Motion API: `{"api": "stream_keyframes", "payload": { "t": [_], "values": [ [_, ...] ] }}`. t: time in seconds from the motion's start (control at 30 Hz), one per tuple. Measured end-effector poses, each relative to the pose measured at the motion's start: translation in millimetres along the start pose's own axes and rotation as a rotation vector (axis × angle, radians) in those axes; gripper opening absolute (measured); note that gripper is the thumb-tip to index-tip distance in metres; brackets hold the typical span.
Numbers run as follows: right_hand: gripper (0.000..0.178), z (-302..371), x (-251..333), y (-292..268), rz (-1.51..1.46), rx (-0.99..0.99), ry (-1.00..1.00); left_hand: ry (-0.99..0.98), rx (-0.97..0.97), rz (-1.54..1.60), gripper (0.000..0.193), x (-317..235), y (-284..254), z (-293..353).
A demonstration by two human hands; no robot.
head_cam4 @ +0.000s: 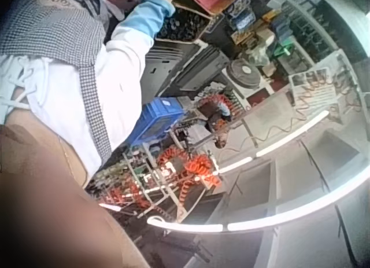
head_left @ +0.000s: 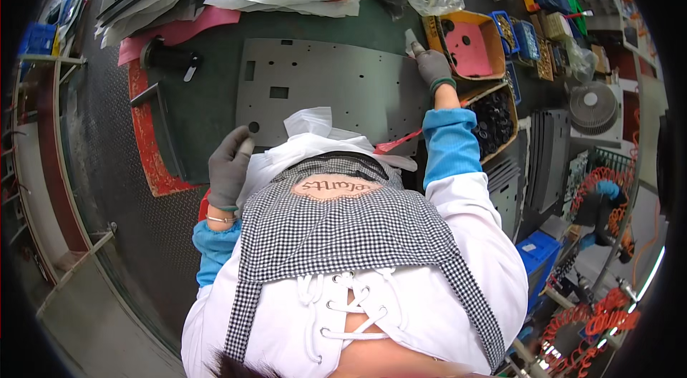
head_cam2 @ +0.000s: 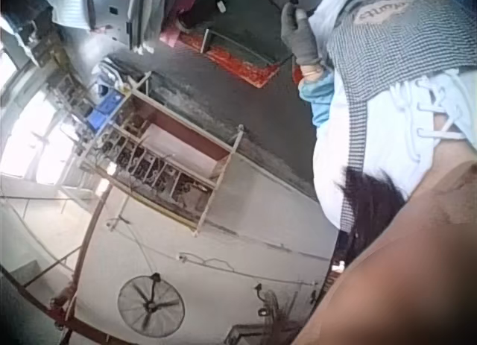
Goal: Manually assemble components into a metal chassis using rubber grommets and a power screwdriver.
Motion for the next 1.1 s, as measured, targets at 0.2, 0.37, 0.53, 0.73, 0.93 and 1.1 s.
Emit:
{"api": "stream_keyframes", "payload": {
  "t": [0.2, 0.37, 0.53, 0.73, 0.93, 1.1],
  "values": [
    [0.046, 44.5, -31.5, 50.8, -1.886, 0.384, 0.215, 0.203, -0.393, -0.558, 0.036, -12.2, -48.1, -55.7],
    [0.031, 129.3, 26.5, 5.6, -2.201, 0.827, -0.283, -0.2, 0.06, 0.123, 0.055, 65.8, -32.0, -103.6],
    [0.032, 134.3, -70.7, 64.1, -1.763, 0.314, 0.085, 0.038, 0.493, 0.346, 0.048, 98.6, -15.5, -117.7],
    [0.039, 173.0, -101.6, 78.4, -1.539, 0.175, 0.343, -0.128, 0.286, 0.464, 0.044, 83.4, -10.8, -98.6],
    [0.04, 231.6, -98.3, 77.1, -1.232, 0.167, 0.288, -0.141, 0.319, 0.654, 0.056, 65.8, -6.5, -74.8],
    [0.038, 296.3, -49.6, 116.1, -0.904, 0.583, 0.386, -0.08, 0.402, 0.56, 0.063, 20.7, -9.5, -85.5]
  ]
}}
Point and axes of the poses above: each hand's wrist, its own z-axis away from the middle knuckle, its own y-axis out of the palm, x = y × z, the point moved 10 cm from there along -z, towards the middle knuckle, and after that the axes turned 6 degrees about x, right-handed, at the moved point
